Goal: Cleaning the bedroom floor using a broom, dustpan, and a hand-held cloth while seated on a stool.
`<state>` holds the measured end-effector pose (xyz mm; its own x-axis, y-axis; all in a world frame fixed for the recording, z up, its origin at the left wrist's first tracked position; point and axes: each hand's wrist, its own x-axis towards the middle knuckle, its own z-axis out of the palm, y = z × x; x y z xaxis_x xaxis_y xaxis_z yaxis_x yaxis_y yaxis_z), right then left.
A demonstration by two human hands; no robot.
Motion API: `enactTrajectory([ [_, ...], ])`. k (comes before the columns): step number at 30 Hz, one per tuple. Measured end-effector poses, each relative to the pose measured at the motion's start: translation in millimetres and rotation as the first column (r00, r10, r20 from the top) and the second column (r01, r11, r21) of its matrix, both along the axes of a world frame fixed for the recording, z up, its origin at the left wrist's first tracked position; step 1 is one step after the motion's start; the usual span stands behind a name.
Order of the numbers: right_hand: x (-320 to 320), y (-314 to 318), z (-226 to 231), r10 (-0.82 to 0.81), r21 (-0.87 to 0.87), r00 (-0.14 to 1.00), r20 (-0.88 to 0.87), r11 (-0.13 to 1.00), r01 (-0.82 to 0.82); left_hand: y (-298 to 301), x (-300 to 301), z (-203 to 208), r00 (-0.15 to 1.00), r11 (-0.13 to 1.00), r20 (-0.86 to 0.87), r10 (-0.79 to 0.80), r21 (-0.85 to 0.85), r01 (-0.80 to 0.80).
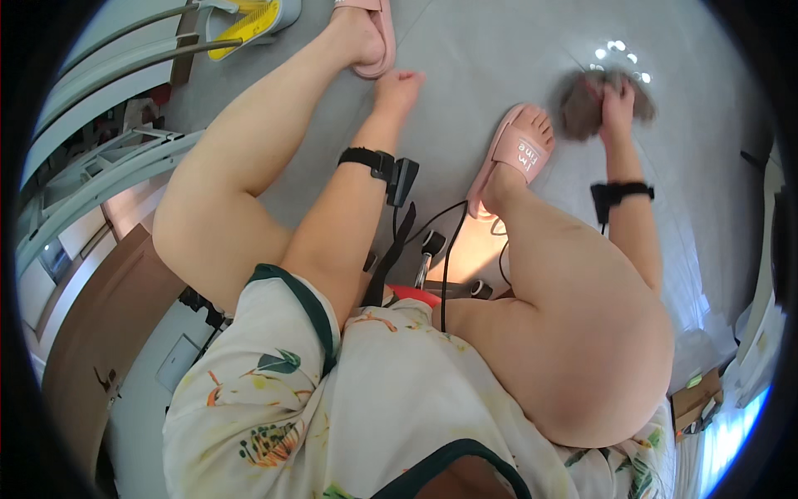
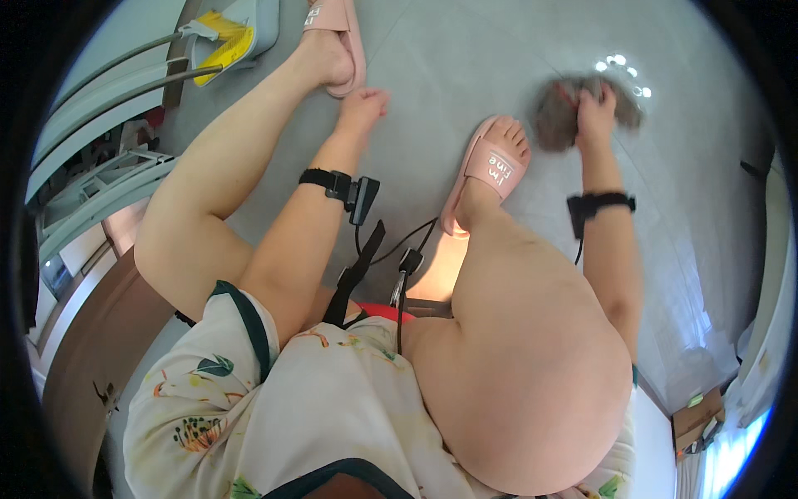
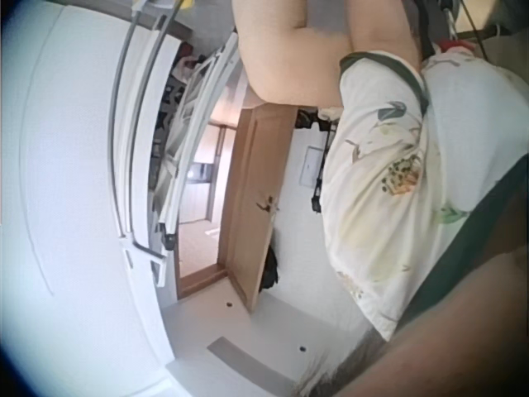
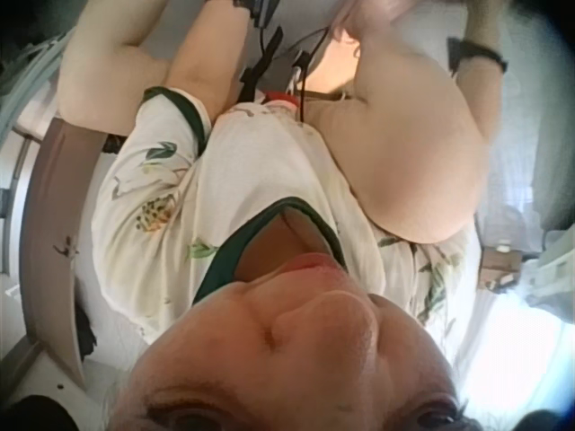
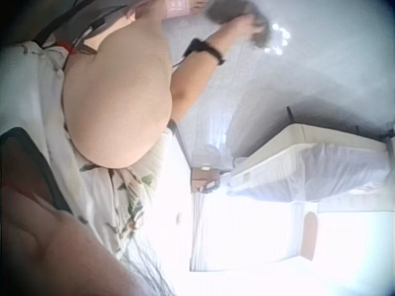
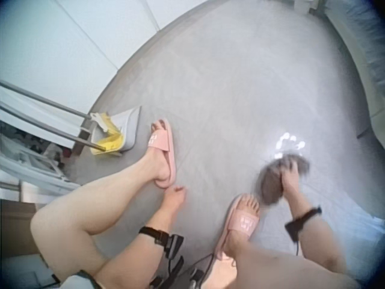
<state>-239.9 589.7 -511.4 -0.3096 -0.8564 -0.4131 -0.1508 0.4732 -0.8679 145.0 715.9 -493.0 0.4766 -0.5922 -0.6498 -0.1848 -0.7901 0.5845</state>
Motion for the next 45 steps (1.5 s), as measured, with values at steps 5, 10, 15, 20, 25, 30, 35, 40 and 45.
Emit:
enactTrajectory([
  [5,94,-36,77,0.519,-0.239,0.810,-0.272,0.779,-0.580,-15,29,69,0.991,0.985,-0.061,0.116,-0.120,-0.122],
  [10,178,24,127,0.885,-0.394,0.262,-0.385,0.099,-0.914,-14,77,100,0.978,0.978,0.180,0.105,-0.197,-0.069],
  [15,214,129,27,0.511,0.000,-0.567,-0.647,-0.742,-0.670,-19,58,91,0.990,0.971,0.122,0.074,-0.235,-0.044],
  [20,211,120,52,0.342,0.217,-0.560,-0.755,-0.676,-0.704,-13,64,85,0.987,0.982,0.151,0.056,-0.184,-0.028],
  [25,186,-13,60,0.641,0.325,-0.122,-0.758,0.210,-0.922,-35,35,85,0.993,0.989,0.115,0.041,-0.148,-0.024],
  [30,129,-128,67,0.413,0.203,0.026,-0.910,0.501,-0.842,-50,-2,66,0.979,0.984,0.140,-0.152,-0.073,0.163],
  [35,40,-46,110,0.359,-0.074,0.166,-0.919,0.256,-0.964,-59,-10,53,0.950,0.963,0.204,-0.235,-0.085,0.256],
  [40,-54,130,81,0.626,0.327,-0.295,-0.722,-0.067,-0.943,-77,-32,42,0.882,0.909,0.229,-0.412,0.034,0.416],
  [45,-72,110,55,0.610,0.406,-0.446,-0.654,-0.214,-0.888,-77,-50,28,0.747,0.779,0.226,-0.625,0.121,0.615],
])
